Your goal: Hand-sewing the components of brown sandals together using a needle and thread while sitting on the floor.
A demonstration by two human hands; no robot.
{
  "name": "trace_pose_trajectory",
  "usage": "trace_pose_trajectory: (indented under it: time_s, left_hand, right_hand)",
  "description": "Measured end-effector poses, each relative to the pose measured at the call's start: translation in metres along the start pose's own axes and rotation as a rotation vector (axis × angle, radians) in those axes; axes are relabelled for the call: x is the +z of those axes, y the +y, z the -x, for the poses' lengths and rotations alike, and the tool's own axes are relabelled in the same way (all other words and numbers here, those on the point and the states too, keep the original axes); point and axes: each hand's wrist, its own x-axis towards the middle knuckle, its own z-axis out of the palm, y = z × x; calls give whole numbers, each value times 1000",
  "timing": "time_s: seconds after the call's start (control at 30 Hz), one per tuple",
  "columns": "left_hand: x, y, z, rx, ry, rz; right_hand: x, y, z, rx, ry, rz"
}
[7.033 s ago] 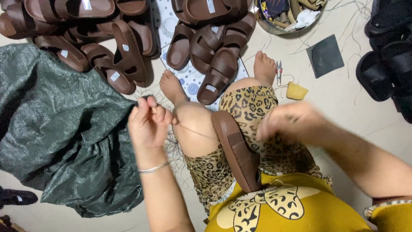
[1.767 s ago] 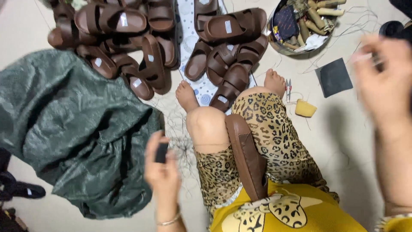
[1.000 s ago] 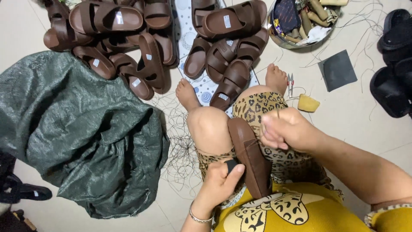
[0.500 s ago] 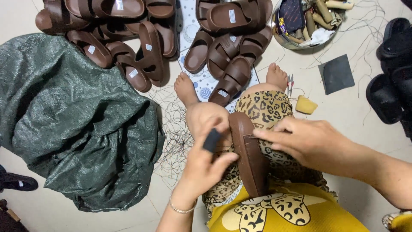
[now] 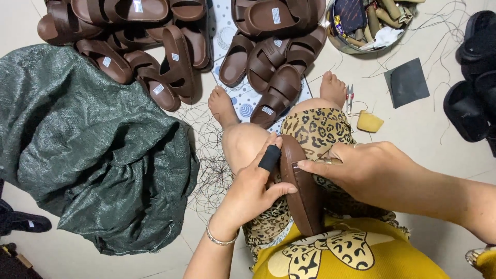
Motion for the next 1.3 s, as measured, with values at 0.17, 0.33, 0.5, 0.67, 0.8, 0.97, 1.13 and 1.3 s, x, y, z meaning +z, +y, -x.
trace_pose_trajectory:
  time_s: [0.17,0.33,0.5,0.67,0.8,0.97,1.13,1.3]
  left_hand:
    - [5,2,-2,61,94,-84]
    - [9,1,-1,33,149,-99]
    - [11,-10,-4,41,179,-97]
    - [13,-3,-1,46,194,-126]
    - [-4,15,18,105,288,23]
    - [8,-5,26,20,27,1156]
    - [32,19,10,-70,153,-108]
    - [11,7,20,-30,437,102]
  right_hand:
    - [2,-14,3,14,-16,262]
    - [4,-9,-10,-29,-10,165]
    - [9,-10,-37,58,-162,68]
    - [19,3,-27,141,-133,-60]
    - [17,7,-19,58,116,-153]
    - [17,2,-19,18,195,-113]
    - [9,3,-12,-76,175,46]
    - [-27,71,49,580,-276,-30]
